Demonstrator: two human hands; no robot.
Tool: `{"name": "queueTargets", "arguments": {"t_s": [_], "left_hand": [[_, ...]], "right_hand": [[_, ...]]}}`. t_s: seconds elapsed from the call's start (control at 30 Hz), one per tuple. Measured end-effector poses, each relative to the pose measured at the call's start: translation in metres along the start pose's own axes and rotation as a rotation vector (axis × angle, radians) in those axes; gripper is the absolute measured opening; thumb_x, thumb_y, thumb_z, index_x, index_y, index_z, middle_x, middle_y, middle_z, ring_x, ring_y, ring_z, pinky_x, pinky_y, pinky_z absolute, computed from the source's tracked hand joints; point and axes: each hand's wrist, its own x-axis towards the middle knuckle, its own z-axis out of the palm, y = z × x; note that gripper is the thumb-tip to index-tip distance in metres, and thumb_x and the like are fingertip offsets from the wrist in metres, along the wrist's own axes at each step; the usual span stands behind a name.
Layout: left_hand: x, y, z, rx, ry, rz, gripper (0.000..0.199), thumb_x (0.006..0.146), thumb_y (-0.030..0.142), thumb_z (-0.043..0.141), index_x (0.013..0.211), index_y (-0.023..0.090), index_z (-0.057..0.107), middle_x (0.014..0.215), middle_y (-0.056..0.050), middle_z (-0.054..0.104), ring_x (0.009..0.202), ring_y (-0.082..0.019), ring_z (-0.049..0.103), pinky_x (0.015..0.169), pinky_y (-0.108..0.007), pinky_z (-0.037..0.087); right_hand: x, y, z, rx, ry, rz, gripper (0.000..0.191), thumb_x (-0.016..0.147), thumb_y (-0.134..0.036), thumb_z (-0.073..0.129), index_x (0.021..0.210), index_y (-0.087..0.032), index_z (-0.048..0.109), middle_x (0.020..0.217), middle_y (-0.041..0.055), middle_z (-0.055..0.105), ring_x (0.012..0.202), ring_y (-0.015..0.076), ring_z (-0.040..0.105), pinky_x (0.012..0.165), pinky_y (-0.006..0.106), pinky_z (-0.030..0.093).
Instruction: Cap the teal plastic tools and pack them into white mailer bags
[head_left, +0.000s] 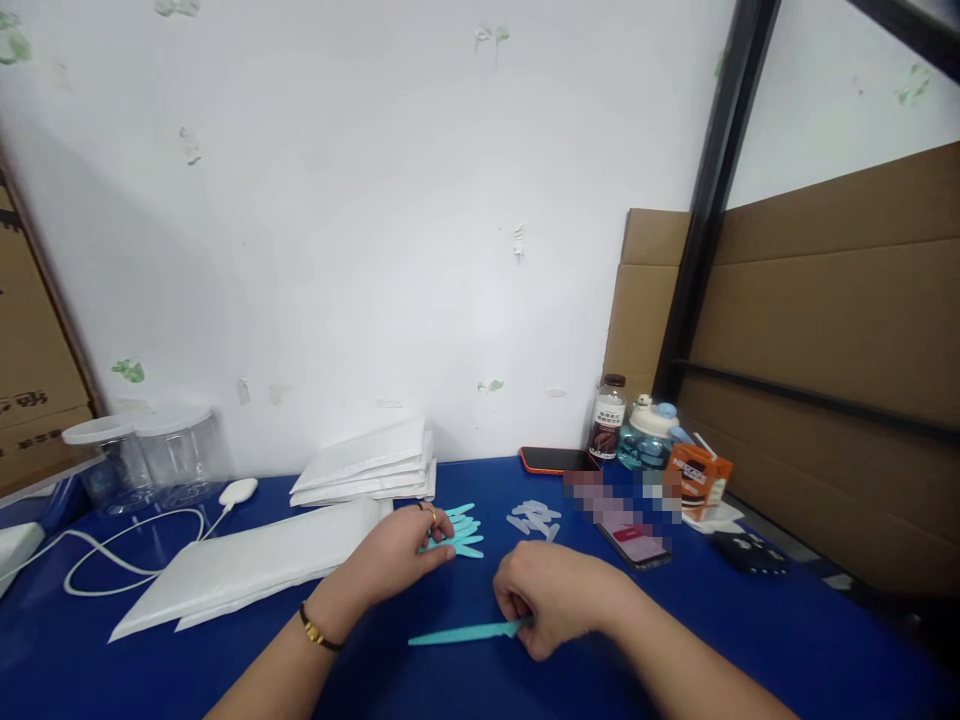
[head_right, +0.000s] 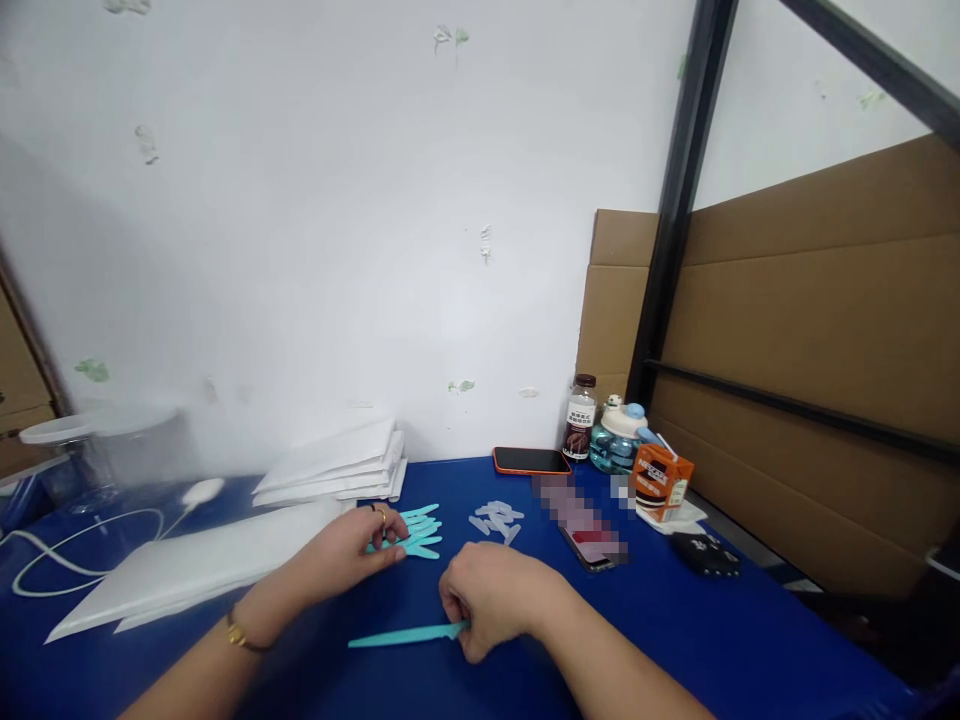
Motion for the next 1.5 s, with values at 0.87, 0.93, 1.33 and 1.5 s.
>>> {"name": "queueTargets", "arguments": {"t_s": [0.87,0.93,1.33,1.5], "left_hand": [[-0.005,0.008,0.009,-0.272,-0.214,0.04,0.02,0.085,0.029,0.032,0.079,0.02,0.048,0.077,0.001,0.059,0.065,-0.01,0.056,0.059,-0.021,0.038],[-0.005,0.009,0.013,-0.386,-0.252,0.02,0.021,0.088,0.033,0.029,0.083,0.02,0.045,0.08,0.001,0.06,0.063,-0.01,0.056,0.059,-0.021,0.04],[0.002,0.017,0.018,-0.304,-0.13,0.047,0.042,0.089,0.045,0.029,0.087,0.021,0.063,0.079,-0.001,0.06,0.073,-0.015,0.052,0.069,-0.024,0.039],[0.005,0.01,0.022,-0.269,-0.055,0.014,0.034,0.085,0.045,0.038,0.085,0.02,0.061,0.086,-0.001,0.061,0.078,-0.016,0.052,0.07,-0.024,0.038]], "right_hand": [[-0.019,0.103,-0.015,0.081,0.34,0.435,0.015,0.073,-0.018,0.055,0.081,-0.016,0.068,0.075,0.0041,0.068,0.065,0.0133,0.058,0.055,0.02,0.037],[-0.019,0.1,-0.015,0.093,0.365,0.402,0.018,0.072,-0.016,0.054,0.084,-0.018,0.067,0.077,0.0032,0.067,0.066,0.0134,0.058,0.056,0.02,0.037],[0.017,0.07,0.006,-0.107,0.442,0.274,0.01,0.075,-0.023,0.058,0.08,-0.018,0.064,0.085,0.0036,0.057,0.071,0.0136,0.053,0.065,0.024,0.035],[0.022,0.065,0.007,-0.215,0.422,0.276,0.006,0.073,-0.015,0.055,0.073,-0.016,0.06,0.082,0.0032,0.056,0.073,0.0138,0.051,0.07,0.026,0.031]]}}
